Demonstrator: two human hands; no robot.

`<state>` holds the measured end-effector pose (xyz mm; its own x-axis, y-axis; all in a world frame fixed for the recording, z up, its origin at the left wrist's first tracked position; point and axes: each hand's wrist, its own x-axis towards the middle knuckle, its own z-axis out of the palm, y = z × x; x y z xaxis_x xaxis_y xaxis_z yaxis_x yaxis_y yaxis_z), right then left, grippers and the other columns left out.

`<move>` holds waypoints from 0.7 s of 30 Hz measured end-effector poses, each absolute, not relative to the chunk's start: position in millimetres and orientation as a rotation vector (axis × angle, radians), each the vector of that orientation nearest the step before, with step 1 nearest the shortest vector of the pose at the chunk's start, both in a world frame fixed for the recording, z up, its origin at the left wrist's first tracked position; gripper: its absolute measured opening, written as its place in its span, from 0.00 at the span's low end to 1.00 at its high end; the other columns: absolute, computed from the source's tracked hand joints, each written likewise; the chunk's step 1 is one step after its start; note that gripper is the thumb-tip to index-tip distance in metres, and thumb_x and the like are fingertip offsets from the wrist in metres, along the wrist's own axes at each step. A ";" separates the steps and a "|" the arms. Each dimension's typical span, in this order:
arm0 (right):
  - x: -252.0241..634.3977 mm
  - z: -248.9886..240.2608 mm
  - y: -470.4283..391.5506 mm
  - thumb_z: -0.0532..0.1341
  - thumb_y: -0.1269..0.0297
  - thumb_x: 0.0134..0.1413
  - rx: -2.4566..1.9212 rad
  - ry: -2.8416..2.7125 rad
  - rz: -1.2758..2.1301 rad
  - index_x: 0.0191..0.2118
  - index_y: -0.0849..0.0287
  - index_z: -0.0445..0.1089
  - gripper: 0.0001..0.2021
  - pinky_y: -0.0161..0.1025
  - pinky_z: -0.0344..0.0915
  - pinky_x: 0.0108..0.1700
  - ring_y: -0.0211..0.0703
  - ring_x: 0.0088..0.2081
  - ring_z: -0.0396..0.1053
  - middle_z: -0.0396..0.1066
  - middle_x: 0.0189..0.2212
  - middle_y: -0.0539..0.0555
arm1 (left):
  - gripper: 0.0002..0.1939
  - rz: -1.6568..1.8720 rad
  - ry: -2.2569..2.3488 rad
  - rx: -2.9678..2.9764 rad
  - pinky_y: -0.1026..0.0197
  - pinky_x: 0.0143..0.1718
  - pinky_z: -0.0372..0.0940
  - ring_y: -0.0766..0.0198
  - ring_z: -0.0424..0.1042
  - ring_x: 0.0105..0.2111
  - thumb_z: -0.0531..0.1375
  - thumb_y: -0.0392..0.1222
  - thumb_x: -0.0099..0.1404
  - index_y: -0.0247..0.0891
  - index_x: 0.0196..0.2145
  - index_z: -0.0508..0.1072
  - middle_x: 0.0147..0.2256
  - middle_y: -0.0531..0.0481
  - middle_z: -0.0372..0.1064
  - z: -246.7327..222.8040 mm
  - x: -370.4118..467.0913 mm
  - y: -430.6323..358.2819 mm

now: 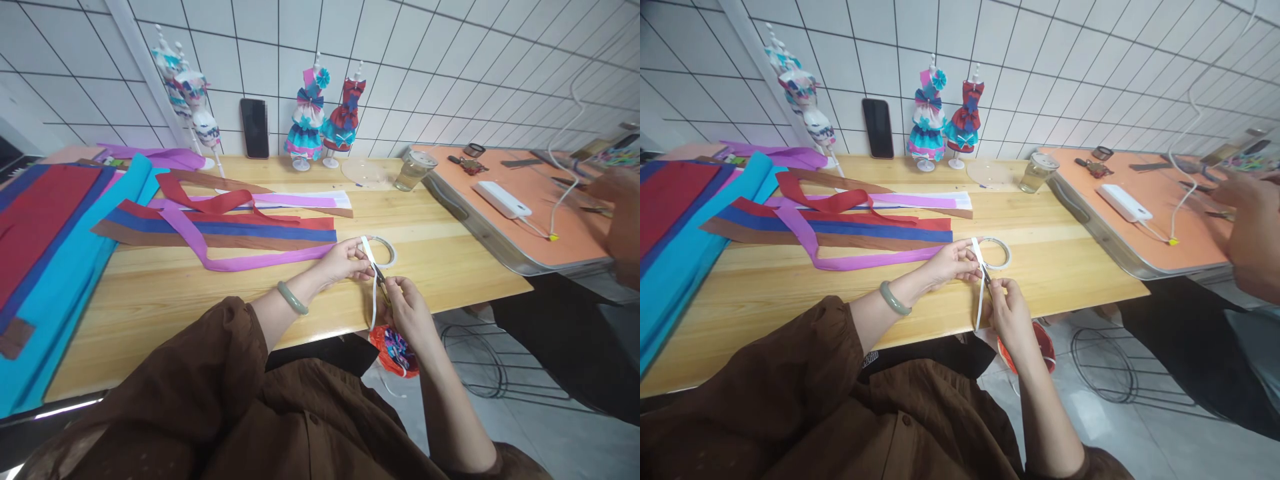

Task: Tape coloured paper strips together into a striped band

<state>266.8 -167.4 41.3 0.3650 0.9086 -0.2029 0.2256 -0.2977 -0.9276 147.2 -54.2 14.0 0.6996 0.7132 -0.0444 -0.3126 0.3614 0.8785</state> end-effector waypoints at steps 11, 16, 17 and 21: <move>266.7 36.4 -161.9 0.55 0.42 0.49 -1.713 -0.955 1.000 0.36 0.56 0.57 0.21 0.28 0.45 0.12 0.30 0.10 0.49 0.58 0.11 0.42 | 0.35 0.663 0.440 1.009 0.58 0.35 0.68 0.64 0.74 0.30 0.61 0.29 0.55 0.43 0.58 0.55 0.29 0.54 0.65 13.3 146.5 -54.5; 266.7 34.9 -164.0 0.53 0.42 0.51 -1.748 -1.040 0.927 0.36 0.56 0.57 0.20 0.28 0.46 0.13 0.31 0.11 0.50 0.60 0.12 0.43 | 0.34 0.672 0.473 0.992 0.58 0.34 0.68 0.64 0.74 0.29 0.61 0.29 0.55 0.42 0.57 0.57 0.28 0.55 0.65 16.0 146.7 -55.0; 266.9 34.7 -164.3 0.52 0.42 0.51 -1.757 -1.062 0.912 0.36 0.56 0.57 0.20 0.28 0.46 0.13 0.31 0.11 0.51 0.60 0.12 0.43 | 0.34 0.672 0.477 0.994 0.58 0.34 0.68 0.64 0.74 0.29 0.61 0.29 0.55 0.42 0.57 0.57 0.28 0.54 0.65 16.1 146.9 -55.1; 268.4 32.3 -162.9 0.52 0.42 0.52 -1.784 -1.106 0.879 0.36 0.56 0.57 0.19 0.29 0.46 0.13 0.32 0.11 0.51 0.58 0.11 0.42 | 0.34 0.664 0.463 1.013 0.58 0.34 0.68 0.65 0.73 0.29 0.60 0.28 0.55 0.41 0.58 0.55 0.28 0.54 0.65 14.9 147.5 -55.7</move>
